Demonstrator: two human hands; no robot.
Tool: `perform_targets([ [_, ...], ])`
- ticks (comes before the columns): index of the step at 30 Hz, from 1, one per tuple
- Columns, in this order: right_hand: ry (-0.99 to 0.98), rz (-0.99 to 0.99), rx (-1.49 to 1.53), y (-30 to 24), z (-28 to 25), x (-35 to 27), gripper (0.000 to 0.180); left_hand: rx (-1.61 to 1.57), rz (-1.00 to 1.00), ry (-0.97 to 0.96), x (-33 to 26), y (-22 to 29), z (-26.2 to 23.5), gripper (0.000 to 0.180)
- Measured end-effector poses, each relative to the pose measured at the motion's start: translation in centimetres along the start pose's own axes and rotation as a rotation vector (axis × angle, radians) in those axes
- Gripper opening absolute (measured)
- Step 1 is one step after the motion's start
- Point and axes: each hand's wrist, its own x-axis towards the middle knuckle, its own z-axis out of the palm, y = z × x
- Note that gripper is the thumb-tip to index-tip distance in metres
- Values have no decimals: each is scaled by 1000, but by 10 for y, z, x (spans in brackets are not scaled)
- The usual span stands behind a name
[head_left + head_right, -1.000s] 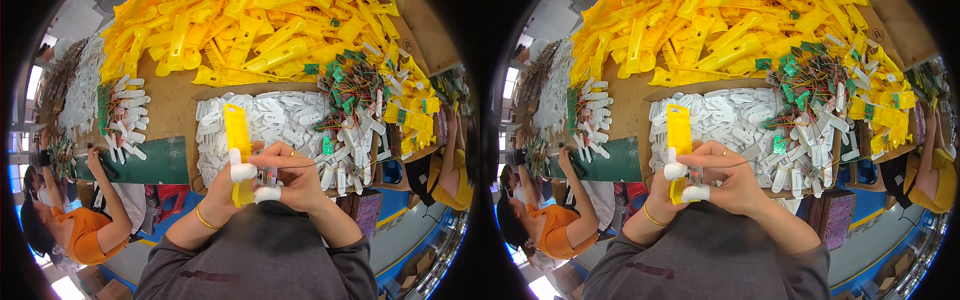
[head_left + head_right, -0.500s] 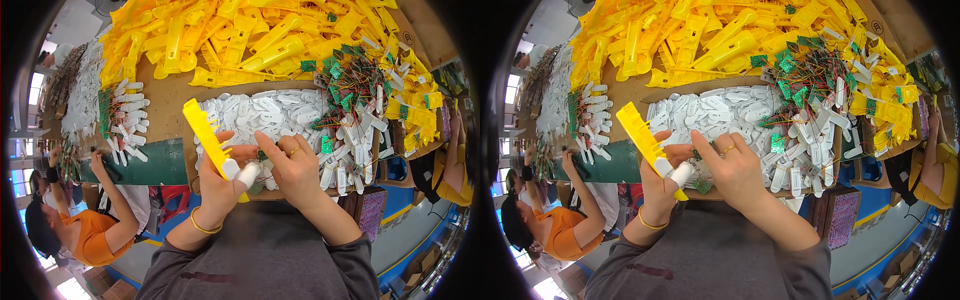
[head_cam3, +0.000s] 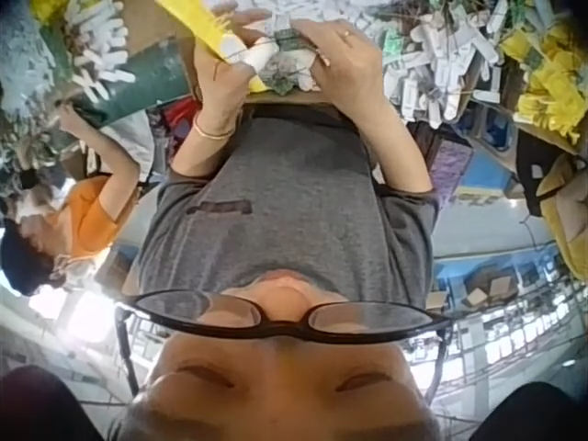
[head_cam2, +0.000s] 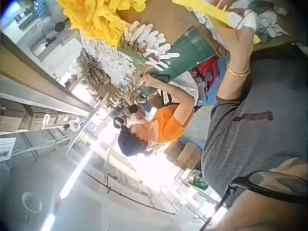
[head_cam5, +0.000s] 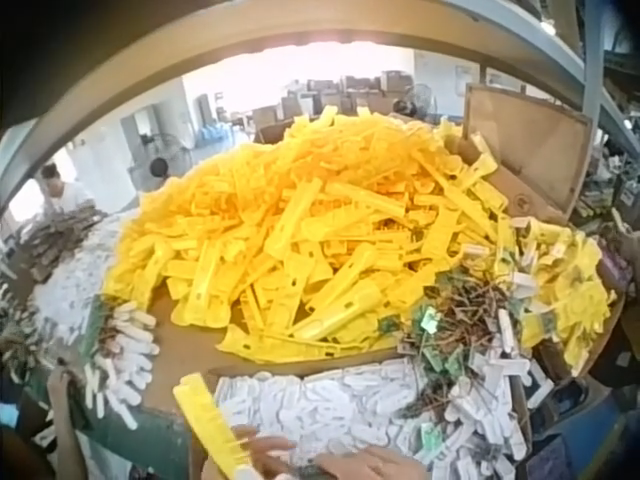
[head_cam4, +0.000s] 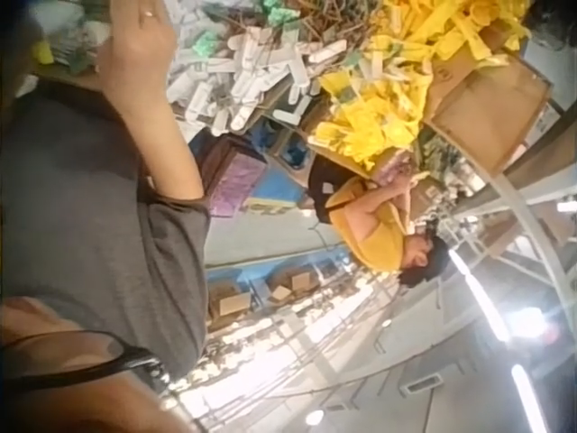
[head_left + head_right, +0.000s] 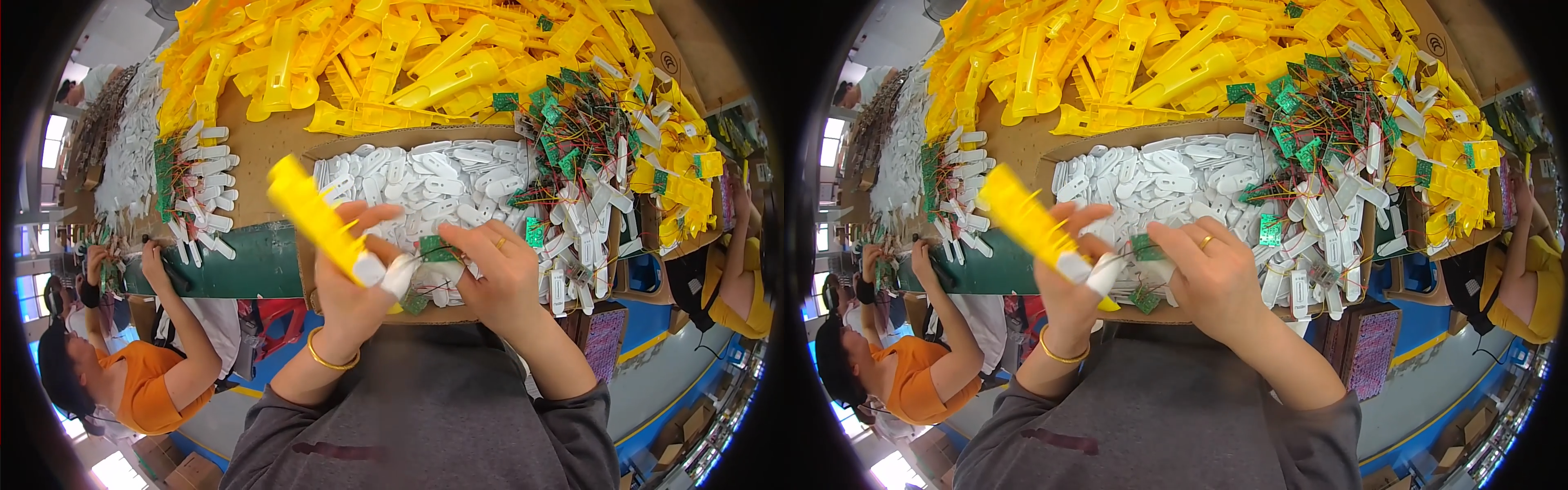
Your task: Assembling small electronic components into yellow plastic housings on a factory assembly line.
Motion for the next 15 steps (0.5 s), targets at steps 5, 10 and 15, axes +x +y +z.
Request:
perform_targets([
  [5,104,92,-64,0,2,2,38,579,348,-464,-3,23,9,50],
  [10,275,281,192,1,11,-4,39,-338,-215,-402,-12,-1,6,54],
  [15,68,125,371,-17,3,2,34,-763,-512,-164,6,-14,-15,54],
])
